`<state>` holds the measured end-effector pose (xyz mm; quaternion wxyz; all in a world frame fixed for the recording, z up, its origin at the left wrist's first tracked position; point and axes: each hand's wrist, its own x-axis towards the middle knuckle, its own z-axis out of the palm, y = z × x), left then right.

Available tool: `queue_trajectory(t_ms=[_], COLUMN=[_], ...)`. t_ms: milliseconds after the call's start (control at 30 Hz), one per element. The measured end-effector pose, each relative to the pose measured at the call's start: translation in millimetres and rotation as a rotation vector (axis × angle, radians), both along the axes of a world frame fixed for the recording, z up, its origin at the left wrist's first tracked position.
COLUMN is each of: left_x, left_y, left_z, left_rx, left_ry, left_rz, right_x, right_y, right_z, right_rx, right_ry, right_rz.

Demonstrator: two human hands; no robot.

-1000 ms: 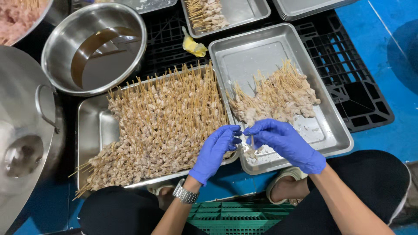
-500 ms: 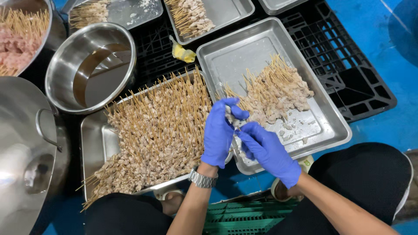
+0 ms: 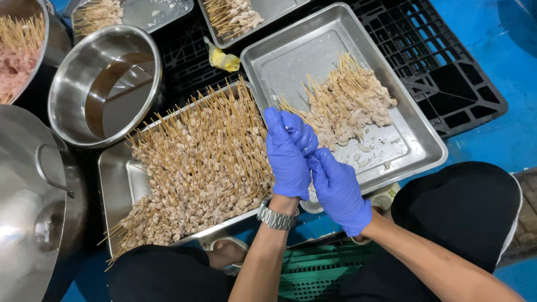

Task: The person sits at a low table and shapes portions of minced meat onto bamboo skewers by hand, pressing and arranging the meat along each stick. Finished skewers are laid onto metal trays, with trays of completed skewers accumulating nearby.

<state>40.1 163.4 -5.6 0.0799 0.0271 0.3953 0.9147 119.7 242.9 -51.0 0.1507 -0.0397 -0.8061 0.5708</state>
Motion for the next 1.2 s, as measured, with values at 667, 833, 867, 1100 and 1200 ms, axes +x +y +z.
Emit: queue_trajectory(t_ms=[667, 833, 867, 1100, 1200], left_x=[-2, -1, -1, -9, -21], left_y=[20, 16, 15, 0, -3], left_z=[4, -2, -2, 39, 63], left_rx=[0.097, 0.072, 0.071, 0.162, 0.069], left_ry=[0.142, 0.134, 0.125, 0.053, -0.56], left_rz=[-0.137, -0.138, -0.134, -0.263, -0.174], right_x=[0, -1, -1, -12, -17], right_y=[11, 7, 6, -2, -3], right_z=[-2, -1, -1, 6, 10], right_rx=[0.076, 0.124, 0.138, 0.079, -0.03], right_ry=[0.091, 0.128, 0.133, 0.066, 0.108], right_rz=[-0.13, -0.133, -0.136, -0.115, -0.088])
